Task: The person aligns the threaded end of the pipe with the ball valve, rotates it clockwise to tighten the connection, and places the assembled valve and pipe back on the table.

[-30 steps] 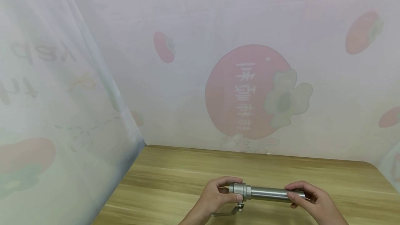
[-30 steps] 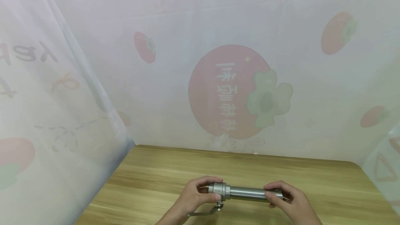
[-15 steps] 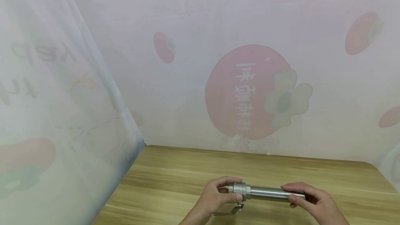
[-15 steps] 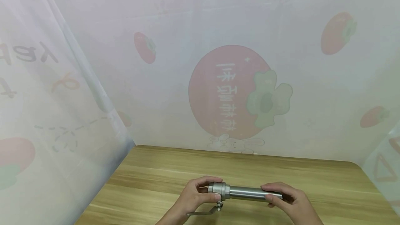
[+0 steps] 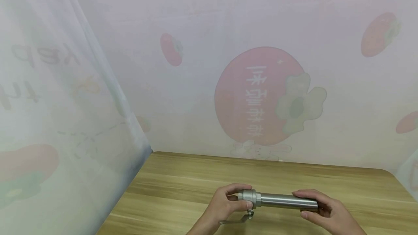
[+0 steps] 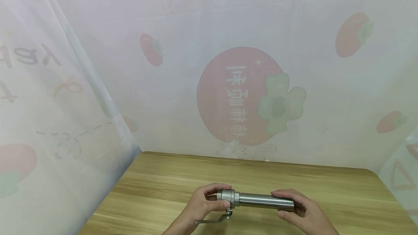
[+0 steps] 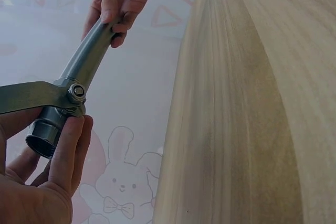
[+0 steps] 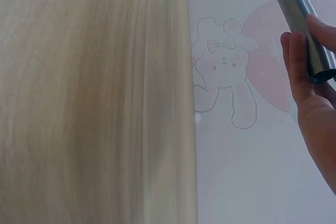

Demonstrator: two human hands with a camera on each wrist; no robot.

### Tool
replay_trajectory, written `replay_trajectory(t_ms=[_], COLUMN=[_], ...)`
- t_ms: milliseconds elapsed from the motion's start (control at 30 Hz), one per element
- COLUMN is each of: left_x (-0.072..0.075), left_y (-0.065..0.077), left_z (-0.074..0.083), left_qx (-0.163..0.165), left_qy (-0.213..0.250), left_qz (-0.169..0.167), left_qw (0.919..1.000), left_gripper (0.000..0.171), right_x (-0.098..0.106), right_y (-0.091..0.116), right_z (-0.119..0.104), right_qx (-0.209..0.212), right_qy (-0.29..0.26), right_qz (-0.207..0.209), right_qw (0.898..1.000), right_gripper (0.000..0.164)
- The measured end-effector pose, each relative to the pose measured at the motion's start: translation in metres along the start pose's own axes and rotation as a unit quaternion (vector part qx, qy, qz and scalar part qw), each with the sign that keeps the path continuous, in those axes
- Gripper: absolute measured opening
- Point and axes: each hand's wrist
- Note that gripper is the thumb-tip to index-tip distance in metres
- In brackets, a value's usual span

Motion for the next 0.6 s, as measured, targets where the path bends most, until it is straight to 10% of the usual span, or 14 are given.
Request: replay_trajectory(t_ms=[600], left_x=[-0.0006], left_y=[0.0007], left_z=[0.0007], left_qx=[0.002], left_qy=[0.004], left_qz=[-0.002], left_qw=[1.0], left_gripper=[0.046], right_x=[0.0032], right_y=[-0.003], right_z=[-0.0018], right_qx=[-0.037], right_qy=[0.001], right_qz=[-0.01], right_qw=[0.999], right_gripper=[0.039])
Point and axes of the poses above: each hand's wrist, its own y-axis away from the middle knuckle, its own x-axis out of the back of the hand, z = x × y, and after that the axes turned 9 degrees about -y, right-handed
